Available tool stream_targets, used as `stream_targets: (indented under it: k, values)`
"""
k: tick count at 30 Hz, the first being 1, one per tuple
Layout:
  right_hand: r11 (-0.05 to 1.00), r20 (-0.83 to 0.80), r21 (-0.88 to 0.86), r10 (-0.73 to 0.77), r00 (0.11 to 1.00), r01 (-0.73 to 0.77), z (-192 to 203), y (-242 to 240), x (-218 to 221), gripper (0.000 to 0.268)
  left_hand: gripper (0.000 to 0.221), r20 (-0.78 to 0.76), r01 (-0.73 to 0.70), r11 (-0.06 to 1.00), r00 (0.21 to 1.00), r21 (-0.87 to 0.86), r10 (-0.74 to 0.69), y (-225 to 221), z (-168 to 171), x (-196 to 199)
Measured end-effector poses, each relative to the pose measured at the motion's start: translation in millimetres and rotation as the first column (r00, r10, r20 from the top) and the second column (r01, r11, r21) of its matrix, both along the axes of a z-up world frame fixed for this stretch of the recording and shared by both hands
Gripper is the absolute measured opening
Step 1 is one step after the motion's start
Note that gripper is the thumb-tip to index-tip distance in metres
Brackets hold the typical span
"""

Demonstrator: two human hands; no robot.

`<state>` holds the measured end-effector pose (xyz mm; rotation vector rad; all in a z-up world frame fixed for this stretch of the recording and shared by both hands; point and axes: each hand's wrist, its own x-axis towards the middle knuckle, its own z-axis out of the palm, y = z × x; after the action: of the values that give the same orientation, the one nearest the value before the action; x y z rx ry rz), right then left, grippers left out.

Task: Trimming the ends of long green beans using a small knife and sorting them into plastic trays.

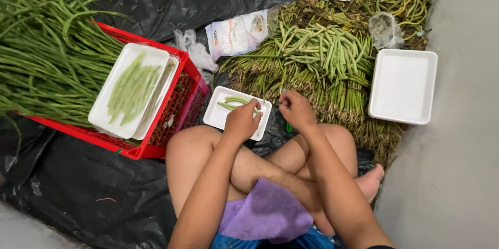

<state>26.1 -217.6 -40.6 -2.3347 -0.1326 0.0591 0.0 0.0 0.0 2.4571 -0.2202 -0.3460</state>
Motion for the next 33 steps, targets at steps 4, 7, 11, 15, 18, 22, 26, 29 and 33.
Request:
stream_targets:
  k: [4,7,11,15,18,22,26,29,33]
  values:
    - [1.0,-0.012,-0.019,-0.001,1.0,0.001,10.8,1.8,-1.3,0.012,0.014,0.01,-0.004,1.0,1.0,-0.001,0.004,0.1,-2.6,1.0]
    - [0.996,-0.054,-0.052,-0.071,0.996,0.069,14.9,-2.8,0.7,0.009,0.012,0.016,0.001,1.0,1.0,0.002,-0.001,-1.0,-2.2,2.0]
    - [0.984,-0.035,-0.13,-0.126,0.991,0.121,12.8,-17.2,11.0,0.009,0.011,0.017,-0.019,0.999,1.0,-0.047,0.02,-2.8,6.7,0.7]
    - [0.96,-0.015,-0.135,-0.248,0.969,0.244,3.9,-46.8,34.5,0.012,0.008,0.021,-0.012,0.998,1.0,-0.062,0.013,-3.5,7.8,1.7]
    - [0.936,-0.027,-0.145,-0.328,0.944,0.321,26.2,-63.7,37.2,0.015,0.008,0.029,-0.035,0.998,0.999,-0.048,0.036,-3.7,-0.7,4.3]
    - [0.925,-0.068,-0.226,-0.326,0.943,0.304,15.5,-83.5,39.5,0.017,0.006,0.018,-0.091,0.995,0.996,-0.049,0.092,-5.1,2.9,7.9]
    - [0.936,-0.175,-0.275,-0.274,0.946,0.22,-0.3,-85.6,39.7,0.025,0.011,0.024,-0.278,0.958,0.96,-0.076,0.28,-5.0,10.5,11.1]
    - [0.937,-0.242,-0.31,-0.24,0.94,0.159,-11.0,-73.2,44.3,0.029,0.018,0.041,-0.423,0.895,0.901,-0.144,0.432,-3.1,8.8,12.5]
    - [0.923,-0.394,-0.386,-0.153,0.906,-0.012,-16.3,-36.2,41.0,0.033,0.019,0.052,-0.571,0.773,0.794,-0.276,0.606,2.7,-3.0,15.7]
